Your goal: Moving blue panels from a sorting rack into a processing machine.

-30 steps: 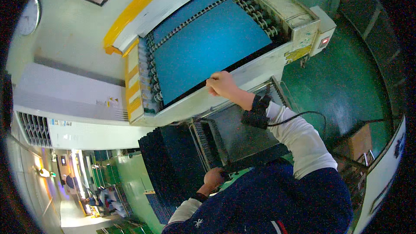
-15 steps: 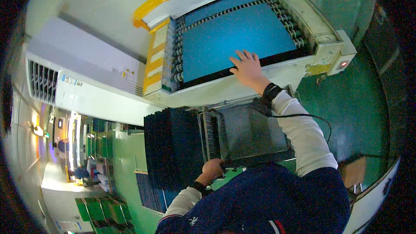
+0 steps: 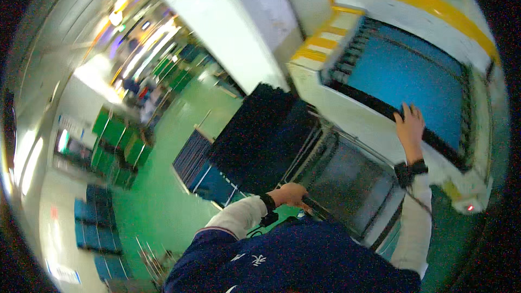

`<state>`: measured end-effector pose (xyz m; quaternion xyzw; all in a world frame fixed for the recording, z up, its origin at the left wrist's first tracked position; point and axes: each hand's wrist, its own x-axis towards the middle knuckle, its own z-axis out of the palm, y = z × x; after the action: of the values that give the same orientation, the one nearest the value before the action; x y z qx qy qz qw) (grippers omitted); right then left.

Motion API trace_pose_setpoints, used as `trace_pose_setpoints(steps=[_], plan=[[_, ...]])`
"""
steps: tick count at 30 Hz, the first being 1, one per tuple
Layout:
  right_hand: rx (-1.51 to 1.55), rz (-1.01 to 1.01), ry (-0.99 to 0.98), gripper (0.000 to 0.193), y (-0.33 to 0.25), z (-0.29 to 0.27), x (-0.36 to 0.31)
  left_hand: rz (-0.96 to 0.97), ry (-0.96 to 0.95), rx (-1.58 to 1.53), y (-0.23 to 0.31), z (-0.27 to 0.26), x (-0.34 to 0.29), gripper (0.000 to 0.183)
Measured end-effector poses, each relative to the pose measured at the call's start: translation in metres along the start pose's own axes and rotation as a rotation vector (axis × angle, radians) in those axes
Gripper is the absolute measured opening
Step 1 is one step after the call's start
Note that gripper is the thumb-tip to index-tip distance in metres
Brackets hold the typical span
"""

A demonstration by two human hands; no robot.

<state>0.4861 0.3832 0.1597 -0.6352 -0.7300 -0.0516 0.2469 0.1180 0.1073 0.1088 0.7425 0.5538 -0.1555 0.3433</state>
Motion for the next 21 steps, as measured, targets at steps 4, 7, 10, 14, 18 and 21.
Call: trace_pose_setpoints(steps=[4,7,10,14,18,21], plan=[[0.263,-0.431,0.172,0.04,-0.042,0.011,-0.05,0.057,0.021,-0.117,-0.025,0.04,0.005,0.075],[0.495,-0.457,0.036,0.024,-0.061,0.017,-0.121,0.091,0.044,-0.076,-0.022,0.037,0.012,0.075],[0.67,-0.347,-0.597,0.017,-0.066,0.025,-0.178,-0.017,-0.069,-0.169,-0.01,0.018,-0.006,0.076],[0.769,-0.191,-1.012,0.028,-0.036,0.053,-0.253,0.008,0.002,-0.104,-0.003,0.008,-0.016,0.078],[0.722,-0.059,-1.155,0.036,-0.032,0.05,-0.29,0.013,0.023,-0.094,-0.011,0.008,0.001,0.083],[0.71,0.028,-1.238,0.038,-0.066,0.016,-0.289,0.035,0.033,-0.147,-0.017,0.02,0.006,0.086]])
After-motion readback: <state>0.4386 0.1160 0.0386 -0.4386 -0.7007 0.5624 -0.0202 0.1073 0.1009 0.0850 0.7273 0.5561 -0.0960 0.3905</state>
